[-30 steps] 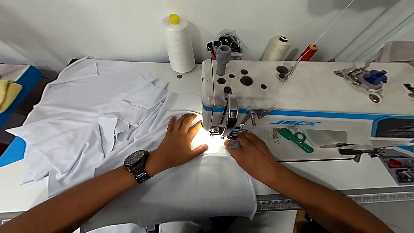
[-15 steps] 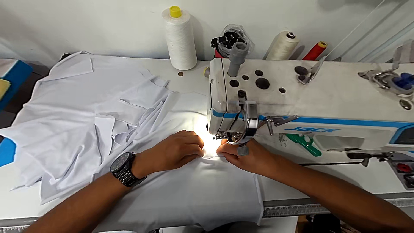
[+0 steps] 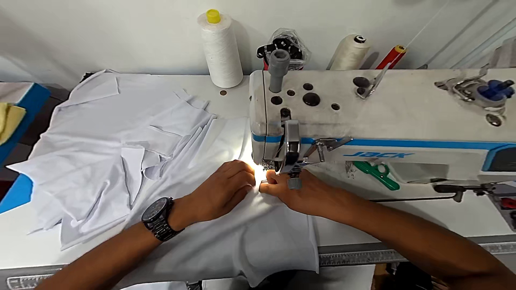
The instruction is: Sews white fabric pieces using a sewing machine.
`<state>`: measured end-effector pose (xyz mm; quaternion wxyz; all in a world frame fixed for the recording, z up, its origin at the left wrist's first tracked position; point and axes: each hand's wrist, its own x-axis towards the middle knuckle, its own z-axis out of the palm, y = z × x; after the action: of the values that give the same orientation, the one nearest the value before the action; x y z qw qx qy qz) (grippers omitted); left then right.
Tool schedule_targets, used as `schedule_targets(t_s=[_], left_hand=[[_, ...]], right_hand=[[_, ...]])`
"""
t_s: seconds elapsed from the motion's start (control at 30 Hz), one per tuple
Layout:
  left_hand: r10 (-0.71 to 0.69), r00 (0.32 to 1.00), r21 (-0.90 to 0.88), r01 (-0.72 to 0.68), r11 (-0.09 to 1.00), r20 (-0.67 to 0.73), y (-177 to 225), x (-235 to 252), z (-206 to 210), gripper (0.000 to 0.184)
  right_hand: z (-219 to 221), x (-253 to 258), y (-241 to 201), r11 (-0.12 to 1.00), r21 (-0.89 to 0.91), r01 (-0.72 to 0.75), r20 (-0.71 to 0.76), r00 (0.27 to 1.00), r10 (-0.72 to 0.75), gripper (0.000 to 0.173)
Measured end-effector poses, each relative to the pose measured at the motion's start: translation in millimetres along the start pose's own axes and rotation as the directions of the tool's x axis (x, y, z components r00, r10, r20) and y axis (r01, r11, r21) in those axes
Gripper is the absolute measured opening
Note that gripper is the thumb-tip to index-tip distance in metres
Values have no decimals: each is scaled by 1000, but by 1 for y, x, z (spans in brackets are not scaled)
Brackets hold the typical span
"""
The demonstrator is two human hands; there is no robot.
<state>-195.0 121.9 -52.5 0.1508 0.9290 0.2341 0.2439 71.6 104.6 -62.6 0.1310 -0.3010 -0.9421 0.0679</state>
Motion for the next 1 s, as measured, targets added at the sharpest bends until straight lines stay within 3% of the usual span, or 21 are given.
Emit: schedule_targets(t_s=[0.13,0.27,0.37,0.47,0.57,0.7,0.87,1.0], left_hand=[[-114,988,248,85,965,102,-9,-11,2,57],[-158,986,277,137,951,57,6,-4,1,48],[-135,991,272,133,953,-9,27,-6,2,37],[-123,992,274,125,954,-24,40,-15,5,37],[-156,988,259,156,953,-21,37,-22,7,49],[-198,980,279,190,941,0,30,-22,8,70],[-307,947,345,258,903,96,10,-4,13,90],[-285,948,372,217,902,138,0,7,15,95]], right_hand=[[3,-17,-3,986,-56,-157,-264,955,137,28],[-2,-14,-4,955,-134,-264,-334,920,207,46],[-3,-8,-7,957,-112,-268,-303,926,224,45],[-1,-5,-9,964,42,-264,-224,938,266,25],[2,-8,-2,946,183,-266,-196,933,300,20],[-5,-12,-1,923,241,-301,-147,929,341,17],[-6,-18,0,943,210,-257,-153,944,291,16],[-4,-21,9,987,81,-139,-182,972,152,20]])
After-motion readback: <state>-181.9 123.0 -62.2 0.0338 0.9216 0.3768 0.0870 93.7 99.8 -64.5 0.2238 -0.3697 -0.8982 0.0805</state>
